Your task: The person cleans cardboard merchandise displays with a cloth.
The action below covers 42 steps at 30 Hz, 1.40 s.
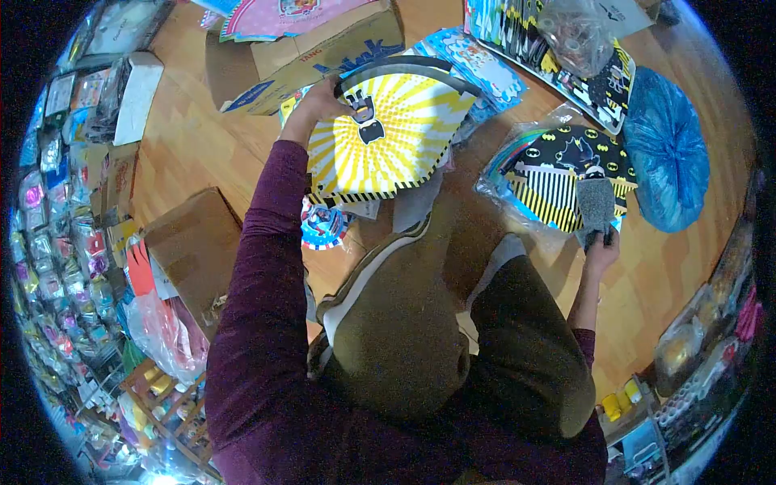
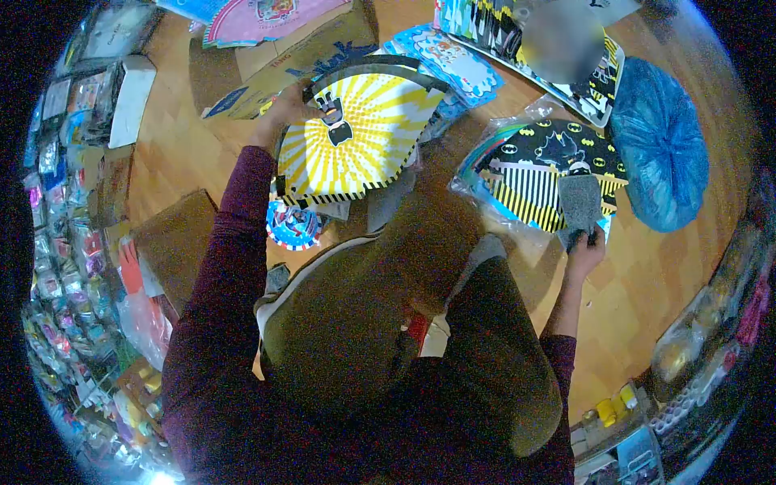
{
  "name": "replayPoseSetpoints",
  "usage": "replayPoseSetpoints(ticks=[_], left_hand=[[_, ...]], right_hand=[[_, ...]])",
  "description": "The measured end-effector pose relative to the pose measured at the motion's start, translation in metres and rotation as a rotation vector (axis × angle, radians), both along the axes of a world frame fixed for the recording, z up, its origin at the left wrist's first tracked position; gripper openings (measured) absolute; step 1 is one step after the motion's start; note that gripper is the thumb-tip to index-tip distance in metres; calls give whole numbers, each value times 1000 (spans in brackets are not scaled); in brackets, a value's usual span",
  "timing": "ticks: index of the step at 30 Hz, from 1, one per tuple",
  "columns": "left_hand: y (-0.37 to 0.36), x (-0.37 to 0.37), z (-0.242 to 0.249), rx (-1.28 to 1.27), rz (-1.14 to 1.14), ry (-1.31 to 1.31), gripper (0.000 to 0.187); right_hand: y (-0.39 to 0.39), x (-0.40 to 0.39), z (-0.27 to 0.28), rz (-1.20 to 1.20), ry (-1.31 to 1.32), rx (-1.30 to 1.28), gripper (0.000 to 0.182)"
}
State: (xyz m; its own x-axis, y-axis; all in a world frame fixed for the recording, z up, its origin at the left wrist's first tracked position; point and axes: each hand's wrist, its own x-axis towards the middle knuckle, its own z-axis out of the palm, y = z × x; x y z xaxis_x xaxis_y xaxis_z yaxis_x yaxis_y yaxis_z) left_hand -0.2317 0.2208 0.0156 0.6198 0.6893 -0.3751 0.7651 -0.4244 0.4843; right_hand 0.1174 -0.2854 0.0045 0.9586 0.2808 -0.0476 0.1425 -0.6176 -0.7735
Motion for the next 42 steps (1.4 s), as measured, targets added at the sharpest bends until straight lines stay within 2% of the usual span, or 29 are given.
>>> replayPoseSetpoints(ticks=[2,4,6,8,9,13,15,18,21,25,27,29,30,35,38,40,42], left_hand=[[-1,-1,-1,-88,8,-5,68],[-14,5,21,-173,18,-10,67],[-35,15,47,-73,-50,92,62],[-38,7,22,-35,-92,79,59],[-44,9,25,7,-133,66,57],[-69,14,40,-16,-76,103,56],[-78,16,39,-19,-81,105,52],[-89,14,37,23,-134,-22,49],[-103,15,40,137,-143,-33,51],[-121,8,42,157,-123,-207,52],[-128,11,51,71,-93,-170,52],[-134,13,49,179,-221,-232,53],[-140,17,52,213,-207,-280,45],[-154,29,62,242,-216,-382,47],[-158,33,68,389,-285,-383,46],[-165,36,83,10,-189,-183,44],[-170,40,95,-16,-187,-142,42]], right_hand=[[-8,4,-11,-9,-12,-30,33],[-11,6,-16,-17,-24,-56,33],[-12,6,-16,27,-51,-41,33],[-16,10,-23,23,-53,-35,33],[-14,10,-24,21,-55,-26,33],[-5,5,-10,51,-70,-105,33],[-1,2,-6,-21,65,3,34],[-7,5,-14,27,-55,-81,35],[-7,5,-17,4,-23,-43,35],[-2,2,-7,56,-74,-120,35],[-4,3,-11,50,-102,-129,35],[-14,11,-28,52,-95,-86,34],[-15,12,-31,55,-89,-41,34],[-17,11,-31,36,-25,-8,34],[-12,9,-24,50,-36,-45,34],[-11,7,-22,67,-80,-68,33],[-10,6,-21,64,-89,-76,34]])
